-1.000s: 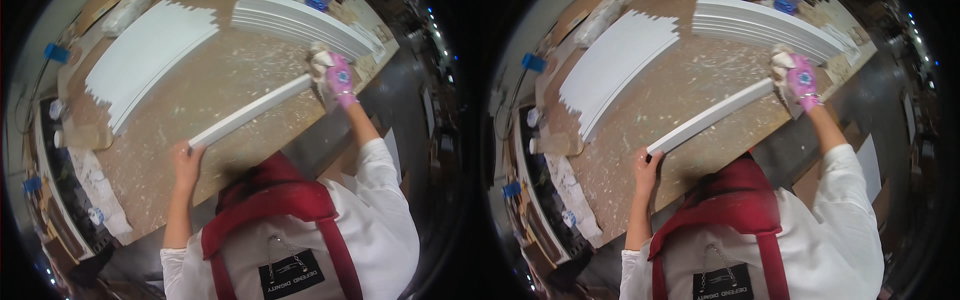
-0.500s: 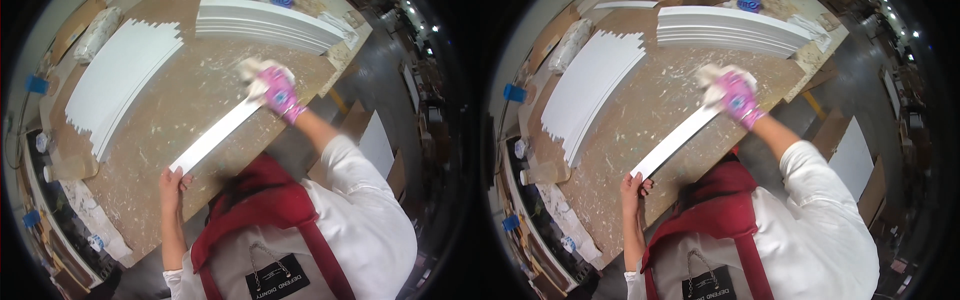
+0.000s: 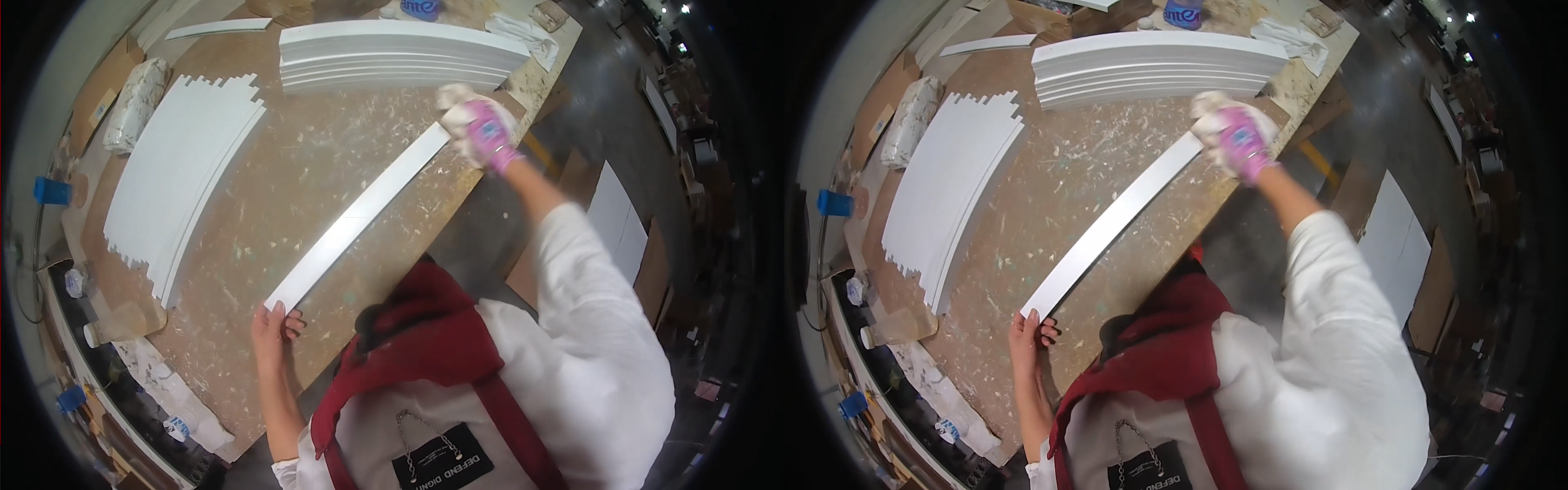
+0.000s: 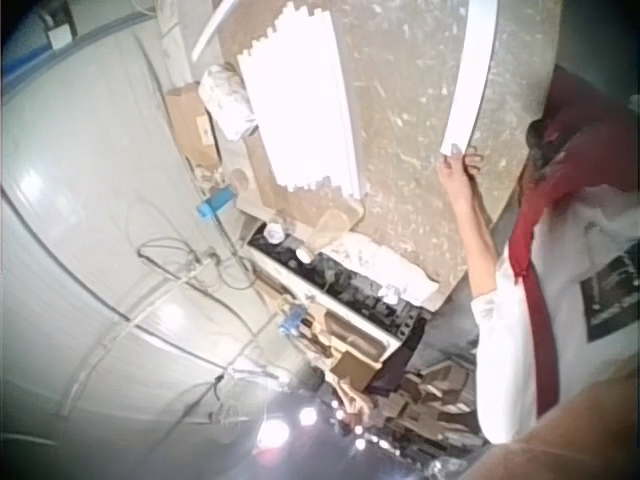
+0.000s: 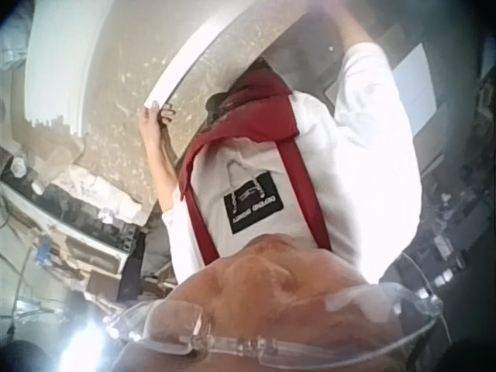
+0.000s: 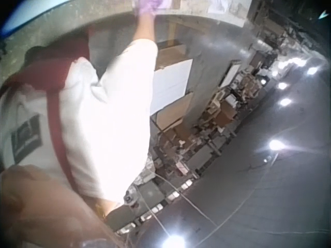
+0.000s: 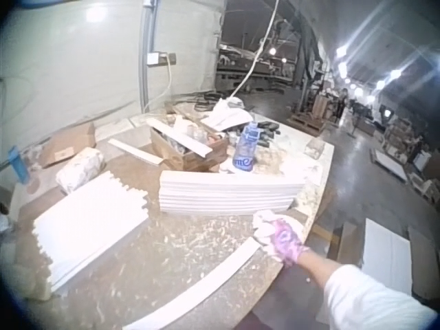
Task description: The person wipes white wooden strips and trim pieces with a cloth moistened from a clear bottle. They wipe the front, sides, and edges of each piece before stacking them on the workbench.
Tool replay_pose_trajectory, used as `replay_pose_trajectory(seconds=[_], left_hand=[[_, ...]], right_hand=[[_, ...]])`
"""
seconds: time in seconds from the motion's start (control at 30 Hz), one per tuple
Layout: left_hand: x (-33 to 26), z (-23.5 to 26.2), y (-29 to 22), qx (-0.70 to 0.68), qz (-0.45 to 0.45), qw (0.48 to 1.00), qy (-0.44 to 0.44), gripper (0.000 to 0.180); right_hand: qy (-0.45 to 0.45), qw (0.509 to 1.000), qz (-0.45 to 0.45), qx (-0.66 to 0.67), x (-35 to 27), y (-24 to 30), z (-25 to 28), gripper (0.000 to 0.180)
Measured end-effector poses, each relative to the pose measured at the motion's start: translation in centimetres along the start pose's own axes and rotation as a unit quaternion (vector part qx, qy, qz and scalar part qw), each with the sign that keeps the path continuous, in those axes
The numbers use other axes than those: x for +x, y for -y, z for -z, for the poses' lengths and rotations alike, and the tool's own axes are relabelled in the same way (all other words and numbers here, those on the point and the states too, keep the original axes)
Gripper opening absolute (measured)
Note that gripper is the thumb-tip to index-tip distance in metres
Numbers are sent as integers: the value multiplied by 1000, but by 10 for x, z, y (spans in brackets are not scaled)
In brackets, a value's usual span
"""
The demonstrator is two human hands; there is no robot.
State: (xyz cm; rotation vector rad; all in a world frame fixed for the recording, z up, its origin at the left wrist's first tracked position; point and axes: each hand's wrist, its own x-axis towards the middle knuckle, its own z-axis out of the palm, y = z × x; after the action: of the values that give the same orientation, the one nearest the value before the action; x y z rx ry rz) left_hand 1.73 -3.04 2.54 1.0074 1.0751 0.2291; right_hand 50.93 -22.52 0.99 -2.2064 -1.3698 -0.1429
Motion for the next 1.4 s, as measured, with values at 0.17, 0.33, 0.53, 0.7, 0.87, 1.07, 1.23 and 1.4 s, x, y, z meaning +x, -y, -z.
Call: replay_pose_trajectory(seconds=[0.17,0.33,0.53,0.7,0.87,1.07,1.23,1.4], left_hand=[[-27,3,-24,286,-132,947,-71,53],[-15,15,-9,463,-301,827,-101,74],[7,20,29,368,-342,850,-158,79],[10,21,39,283,-378,869,-148,87],[9,29,35,332,-399,843,-140,86],[10,25,39,374,-364,835,-174,83],[13,28,50,224,-305,912,-159,87],[-4,7,28,217,-272,927,-142,83]], right_hand=[[2,995,-94,-42,16,-13,64,29],[98,979,-48,174,18,76,43,37],[209,949,233,-37,-10,169,-38,38],[240,873,405,130,-23,336,-112,18],[255,873,406,92,-3,297,-87,33],[303,885,351,45,-8,272,-78,13],[262,881,313,241,-26,315,-105,10],[70,989,132,-15,-2,113,-53,34]])
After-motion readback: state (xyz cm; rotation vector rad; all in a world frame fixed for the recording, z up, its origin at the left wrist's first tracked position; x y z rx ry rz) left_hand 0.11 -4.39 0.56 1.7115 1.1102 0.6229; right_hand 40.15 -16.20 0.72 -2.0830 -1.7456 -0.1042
